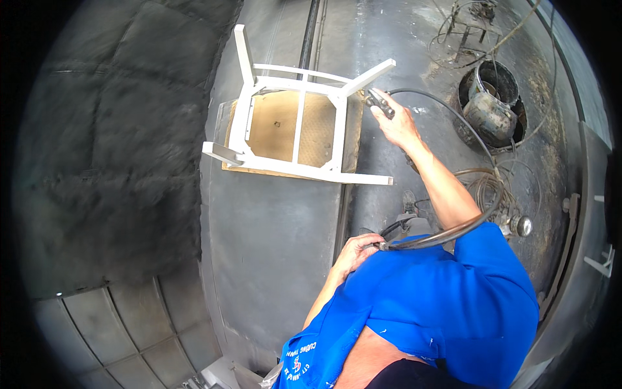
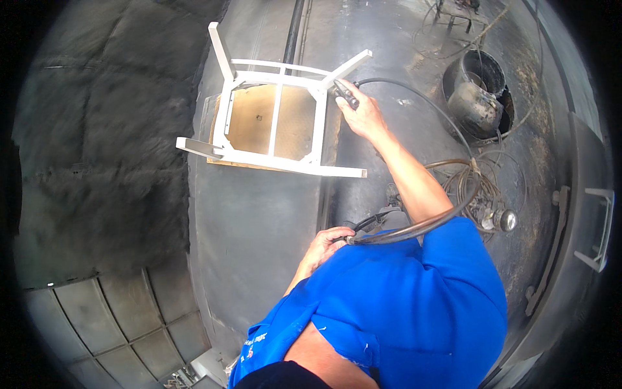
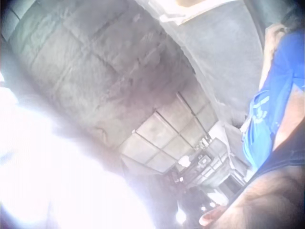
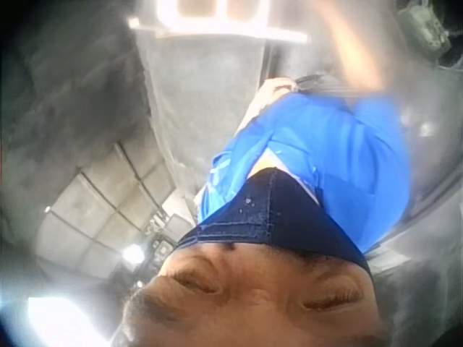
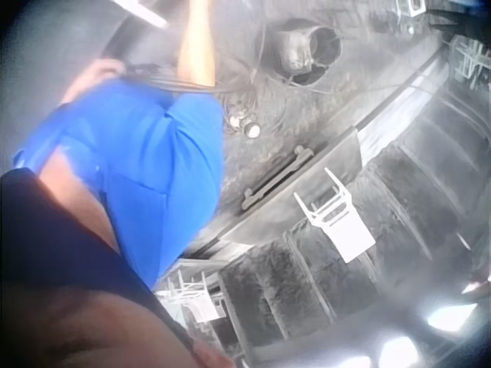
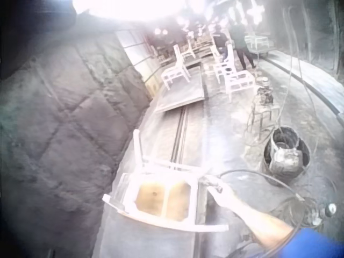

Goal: The person picks up a white chair frame, places it on a board, and uses a spray gun to apply paint to the frame. They rotate the chair to cover different sides and then place it aside.

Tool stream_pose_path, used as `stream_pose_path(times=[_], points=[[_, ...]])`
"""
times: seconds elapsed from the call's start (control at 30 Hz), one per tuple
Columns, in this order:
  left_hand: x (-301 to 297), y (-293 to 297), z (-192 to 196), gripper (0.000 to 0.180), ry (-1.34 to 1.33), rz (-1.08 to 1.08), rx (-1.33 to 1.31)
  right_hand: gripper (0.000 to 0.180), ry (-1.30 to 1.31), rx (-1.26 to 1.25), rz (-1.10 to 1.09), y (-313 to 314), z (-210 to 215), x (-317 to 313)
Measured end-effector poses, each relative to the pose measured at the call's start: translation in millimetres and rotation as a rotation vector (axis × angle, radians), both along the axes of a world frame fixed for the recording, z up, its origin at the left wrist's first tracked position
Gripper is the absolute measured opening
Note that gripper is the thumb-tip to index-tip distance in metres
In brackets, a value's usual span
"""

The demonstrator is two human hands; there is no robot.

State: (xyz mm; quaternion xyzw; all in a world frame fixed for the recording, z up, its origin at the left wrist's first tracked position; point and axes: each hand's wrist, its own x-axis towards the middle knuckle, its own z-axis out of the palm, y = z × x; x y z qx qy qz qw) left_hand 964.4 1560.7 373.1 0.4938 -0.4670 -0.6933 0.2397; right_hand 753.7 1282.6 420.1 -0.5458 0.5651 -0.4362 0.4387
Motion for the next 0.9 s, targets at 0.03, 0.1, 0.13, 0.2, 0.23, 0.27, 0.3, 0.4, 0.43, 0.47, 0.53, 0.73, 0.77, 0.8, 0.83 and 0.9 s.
stream_pose_path(times=[0.03,0.1,0.13,0.2,0.23,0.27,0.3,0.4,0.43,0.47,0.53,0.73,0.77,0.8,0.83,0.9], points=[[-3,-2,-1,0.028,0.012,0.023,0.013,0.050,-0.005,-0.062,0.001,-3,3,0],[-10,-5,0,0.026,-0.033,0.019,-0.058,0.051,-0.015,-0.071,-0.009,-9,10,3],[-13,-6,2,0.026,-0.091,-0.010,-0.142,0.051,-0.040,-0.162,0.031,-12,15,5],[-19,-7,5,0.024,-0.117,0.002,-0.171,0.049,-0.061,-0.217,0.092,-22,25,18],[-22,-7,7,0.024,-0.084,0.044,-0.116,0.049,-0.037,-0.199,0.115,-27,30,26],[-25,-6,9,0.024,-0.036,0.092,-0.050,0.050,-0.019,-0.216,0.144,-35,35,36],[-27,-5,10,0.024,0.038,0.158,0.006,0.050,0.000,-0.232,0.170,-43,41,45],[-29,-1,11,0.027,0.141,0.276,0.092,0.050,0.101,-0.223,0.222,-62,50,74],[-28,0,10,0.028,0.114,0.247,0.017,0.049,0.135,-0.247,0.222,-66,52,84],[-25,2,9,0.028,0.121,0.243,-0.021,0.049,0.138,-0.237,0.242,-71,54,94],[-17,5,8,0.029,0.059,0.219,-0.077,0.051,0.165,-0.330,0.230,-75,57,111],[23,12,4,0.030,-0.116,0.153,-0.165,0.051,0.115,-0.400,0.217,-64,73,142],[31,12,3,0.030,-0.123,0.131,-0.165,0.051,0.133,-0.385,0.213,-61,76,144],[38,12,2,0.030,-0.133,0.107,-0.185,0.051,0.150,-0.368,0.209,-57,79,147],[44,12,1,0.030,-0.141,0.091,-0.188,0.051,0.167,-0.352,0.206,-53,82,149],[57,13,-2,0.031,-0.175,0.055,-0.259,0.051,0.221,-0.275,0.187,-41,86,151]])
